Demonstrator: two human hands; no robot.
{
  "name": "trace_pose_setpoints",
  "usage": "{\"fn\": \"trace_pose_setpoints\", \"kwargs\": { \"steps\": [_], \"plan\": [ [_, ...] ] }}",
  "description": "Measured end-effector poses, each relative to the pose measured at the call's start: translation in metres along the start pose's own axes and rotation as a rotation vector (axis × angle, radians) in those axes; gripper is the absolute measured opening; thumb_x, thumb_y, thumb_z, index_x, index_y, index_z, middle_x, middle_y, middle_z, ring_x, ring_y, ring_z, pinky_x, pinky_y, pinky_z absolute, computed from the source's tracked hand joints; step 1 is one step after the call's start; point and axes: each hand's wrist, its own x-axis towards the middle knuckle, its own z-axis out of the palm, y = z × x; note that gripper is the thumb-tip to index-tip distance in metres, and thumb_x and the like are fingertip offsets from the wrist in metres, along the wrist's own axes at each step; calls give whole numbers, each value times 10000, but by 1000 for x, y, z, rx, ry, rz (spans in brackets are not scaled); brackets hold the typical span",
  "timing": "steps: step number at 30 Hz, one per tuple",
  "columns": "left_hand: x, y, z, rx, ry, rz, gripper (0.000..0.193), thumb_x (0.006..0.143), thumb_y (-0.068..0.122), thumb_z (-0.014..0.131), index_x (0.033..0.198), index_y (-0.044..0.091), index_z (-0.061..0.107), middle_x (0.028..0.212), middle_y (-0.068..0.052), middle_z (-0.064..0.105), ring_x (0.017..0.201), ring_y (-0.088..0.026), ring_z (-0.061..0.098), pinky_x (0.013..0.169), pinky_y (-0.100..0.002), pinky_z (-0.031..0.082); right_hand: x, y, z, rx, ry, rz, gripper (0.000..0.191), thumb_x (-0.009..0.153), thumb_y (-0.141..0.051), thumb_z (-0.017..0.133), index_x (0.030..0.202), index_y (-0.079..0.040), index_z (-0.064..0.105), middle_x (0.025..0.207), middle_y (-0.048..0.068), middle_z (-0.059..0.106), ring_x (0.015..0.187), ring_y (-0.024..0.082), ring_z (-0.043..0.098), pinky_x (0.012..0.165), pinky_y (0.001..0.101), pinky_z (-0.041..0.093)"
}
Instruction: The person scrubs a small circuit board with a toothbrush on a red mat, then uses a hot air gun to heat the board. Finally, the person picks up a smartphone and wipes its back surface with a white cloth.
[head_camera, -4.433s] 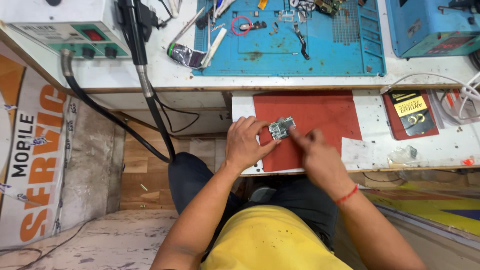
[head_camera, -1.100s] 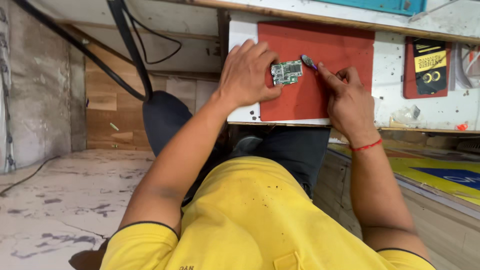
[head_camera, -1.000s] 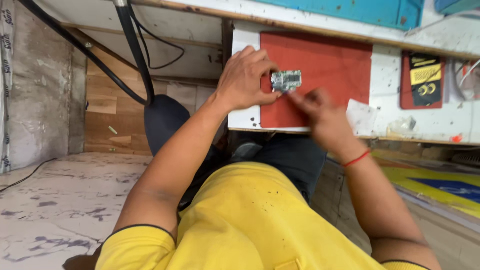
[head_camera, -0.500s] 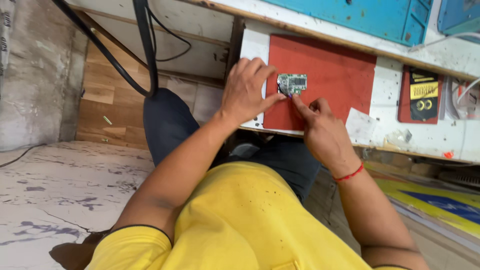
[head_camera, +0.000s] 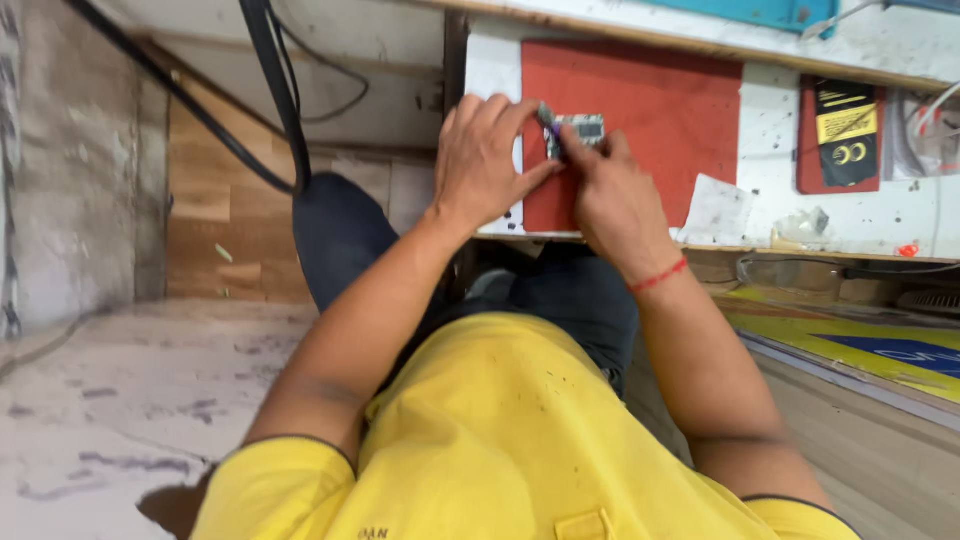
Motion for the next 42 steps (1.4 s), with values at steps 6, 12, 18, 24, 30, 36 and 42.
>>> {"fn": "trace_pose_setpoints", "kwargs": {
  "steps": [6,12,18,24,30,36,42],
  "plan": [
    [7,4,-1,54,-84,10,680,697,440,912,1256,130,681,994,-76,581,960,-290,520,855,-443,427,-15,0,-3,23,-9,55,613,907,2,459,1470,-209,578,1089,227,590,846,464,643,739,543,531],
    [8,5,-4,48,-90,11,718,685,437,903,1263,92,656,1031,-65,579,959,-289,514,836,-448,418,-6,-11,-3,70,27,40,609,908,8,478,1477,-187,575,1121,213,594,883,463,638,737,539,522],
    [9,3,-5,39,-99,50,610,744,456,903,1195,109,685,1003,-87,572,928,-301,503,784,-461,390,-34,14,1,132,104,95,642,886,51,478,1492,-146,557,1149,228,590,910,452,636,768,514,531],
    [1,14,-10,17,-146,-1,519,738,417,897,1111,116,696,978,-44,586,949,-289,514,816,-456,387,-31,7,9,145,78,72,610,908,65,499,1457,-179,606,1118,219,594,907,426,657,759,498,548],
    [-4,14,-9,23,-116,11,491,739,407,898,1093,130,700,966,-38,585,948,-274,519,831,-437,388,-25,2,-5,88,53,17,655,862,67,526,1460,-185,611,1087,210,595,851,421,651,716,495,545],
    [-13,9,-5,5,-128,17,443,802,405,917,1090,157,689,998,0,601,972,-253,520,873,-419,394,-38,7,1,132,-9,-28,656,887,70,538,1491,-179,601,1081,198,596,839,411,648,721,487,545],
    [-8,11,-6,-3,-92,7,472,778,431,904,1080,137,693,984,1,605,960,-243,523,862,-423,392,-28,-2,-6,114,83,45,606,930,65,544,1491,-158,601,1089,199,596,833,403,650,708,480,539]
  ]
}}
